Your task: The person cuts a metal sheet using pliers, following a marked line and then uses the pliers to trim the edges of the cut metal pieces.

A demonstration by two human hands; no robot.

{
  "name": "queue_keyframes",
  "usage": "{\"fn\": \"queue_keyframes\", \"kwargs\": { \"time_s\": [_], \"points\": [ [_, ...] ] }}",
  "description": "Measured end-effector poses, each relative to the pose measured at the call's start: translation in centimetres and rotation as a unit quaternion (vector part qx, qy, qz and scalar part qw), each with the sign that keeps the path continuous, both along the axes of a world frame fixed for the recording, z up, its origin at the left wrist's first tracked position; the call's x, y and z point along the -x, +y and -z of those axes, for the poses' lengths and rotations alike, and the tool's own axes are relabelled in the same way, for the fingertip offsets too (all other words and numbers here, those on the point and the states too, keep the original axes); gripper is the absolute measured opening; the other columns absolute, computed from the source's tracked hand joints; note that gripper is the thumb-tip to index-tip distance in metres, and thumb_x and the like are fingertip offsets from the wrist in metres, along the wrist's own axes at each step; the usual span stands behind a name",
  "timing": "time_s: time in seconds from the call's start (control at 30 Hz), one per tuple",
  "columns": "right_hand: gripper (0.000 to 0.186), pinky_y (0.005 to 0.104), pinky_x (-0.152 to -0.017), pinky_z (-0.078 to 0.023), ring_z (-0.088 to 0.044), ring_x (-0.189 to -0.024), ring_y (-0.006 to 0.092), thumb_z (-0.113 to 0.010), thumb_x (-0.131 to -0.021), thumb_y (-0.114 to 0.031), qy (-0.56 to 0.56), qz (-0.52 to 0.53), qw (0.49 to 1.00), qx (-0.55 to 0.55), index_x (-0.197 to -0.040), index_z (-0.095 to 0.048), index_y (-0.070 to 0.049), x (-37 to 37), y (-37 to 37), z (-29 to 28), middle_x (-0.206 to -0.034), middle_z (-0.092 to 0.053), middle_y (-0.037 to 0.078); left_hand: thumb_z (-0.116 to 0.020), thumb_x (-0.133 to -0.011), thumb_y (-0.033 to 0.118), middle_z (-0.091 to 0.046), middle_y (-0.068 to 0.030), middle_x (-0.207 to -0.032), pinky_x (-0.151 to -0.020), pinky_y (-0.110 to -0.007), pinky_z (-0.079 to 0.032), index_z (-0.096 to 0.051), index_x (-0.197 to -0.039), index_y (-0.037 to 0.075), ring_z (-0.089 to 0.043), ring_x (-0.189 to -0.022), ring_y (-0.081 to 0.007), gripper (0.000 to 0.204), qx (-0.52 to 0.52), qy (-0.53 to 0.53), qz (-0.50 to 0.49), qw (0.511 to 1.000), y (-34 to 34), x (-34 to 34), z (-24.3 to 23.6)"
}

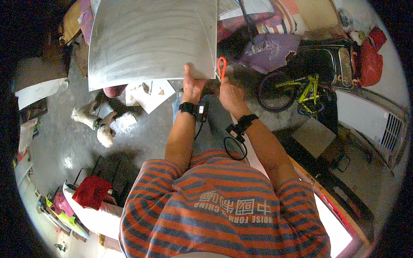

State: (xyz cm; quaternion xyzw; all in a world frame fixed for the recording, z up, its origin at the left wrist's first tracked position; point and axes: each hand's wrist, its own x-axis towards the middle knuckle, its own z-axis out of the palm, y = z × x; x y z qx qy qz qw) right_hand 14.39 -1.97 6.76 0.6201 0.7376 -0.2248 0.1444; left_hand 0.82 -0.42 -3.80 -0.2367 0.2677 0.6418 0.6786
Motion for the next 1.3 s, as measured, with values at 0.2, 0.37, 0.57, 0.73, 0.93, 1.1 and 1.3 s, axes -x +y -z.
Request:
{"fn": "queue_keyframes", "kwargs": {
  "time_s": [0.2,0.37,0.57,0.73,0.93,1.1,1.3],
  "points": [
    [0.035,0.0498,-0.076,-0.049,-0.063,-0.089,0.0393,-0.045,-0.090,-0.015,-0.024,0.000,0.999,0.047,-0.124,-0.047,-0.006,-2.7,-5.4,3.2,-0.098,-0.063,0.026,-0.052,-0.092,0.047,-0.046,-0.0112,-0.130,-0.104,-0.046,-0.035,-0.040,-0.131,0.006,-0.043,-0.121,-0.0294,0.058,0.015,0.044,0.047,0.998,0.3,0.3,-3.8],
    [0.045,0.0499,-0.070,-0.050,-0.064,-0.083,0.0398,-0.047,-0.091,-0.019,0.082,0.122,0.989,-0.032,-0.132,-0.037,-0.005,-10.4,-10.1,6.5,-0.092,-0.064,0.025,-0.049,-0.094,0.044,-0.047,-0.0076,-0.129,-0.104,-0.043,-0.034,-0.041,-0.130,0.009,-0.042,-0.122,-0.0264,0.052,-0.057,0.035,0.036,0.997,1.0,0.1,0.0],
    [0.037,0.0450,-0.056,-0.048,-0.062,-0.067,0.0352,-0.047,-0.094,-0.018,0.040,0.082,0.967,-0.238,-0.124,-0.038,0.003,-9.0,-0.7,-6.2,-0.076,-0.061,0.021,-0.053,-0.091,0.047,-0.044,-0.0086,-0.131,-0.107,-0.044,-0.030,-0.035,-0.137,0.010,-0.040,-0.124,-0.0259,0.061,0.013,0.078,0.129,0.988,-0.2,2.6,-0.8],
    [0.028,0.0375,-0.050,-0.047,-0.059,-0.059,0.0224,-0.049,-0.095,-0.020,0.296,0.221,0.917,-0.150,-0.115,-0.045,0.000,-10.4,2.8,-4.1,-0.070,-0.057,0.011,-0.056,-0.091,0.042,-0.047,-0.0056,-0.127,-0.097,-0.043,-0.037,-0.046,-0.126,0.009,-0.045,-0.116,-0.0233,0.049,0.026,0.080,0.213,0.973,-4.4,6.4,1.5],
    [0.018,0.0288,-0.037,-0.039,-0.064,-0.058,0.0224,-0.054,-0.094,-0.024,0.547,0.419,0.715,0.116,-0.097,-0.048,-0.008,-8.8,6.1,-5.8,-0.072,-0.061,0.007,-0.046,-0.094,0.048,-0.054,-0.0037,-0.075,-0.077,-0.038,-0.046,-0.056,-0.080,0.008,-0.053,-0.077,-0.0211,0.044,-0.163,-0.012,0.068,0.984,-4.6,13.4,-12.2],
    [0.029,0.0333,-0.058,-0.049,-0.064,-0.067,0.0240,-0.053,-0.091,-0.038,0.538,0.452,0.680,0.211,-0.094,-0.054,-0.009,-8.7,12.4,-4.9,-0.077,-0.064,0.007,-0.046,-0.091,0.056,-0.036,0.0060,-0.060,-0.074,-0.036,-0.034,-0.045,-0.071,0.016,-0.036,-0.058,-0.0090,0.044,-0.437,0.049,-0.016,0.898,-2.6,16.5,-28.3],
    [0.029,0.0363,-0.068,-0.048,-0.060,-0.075,0.0202,-0.050,-0.093,-0.041,0.528,0.390,0.711,0.252,-0.094,-0.055,-0.012,-9.0,22.9,-3.0,-0.081,-0.061,0.004,-0.045,-0.088,0.037,-0.049,-0.0001,-0.046,-0.066,-0.042,-0.042,-0.049,-0.055,0.015,-0.043,-0.038,-0.0116,0.040,-0.707,0.007,-0.072,0.703,-0.6,15.9,-40.7]
  ]
}}
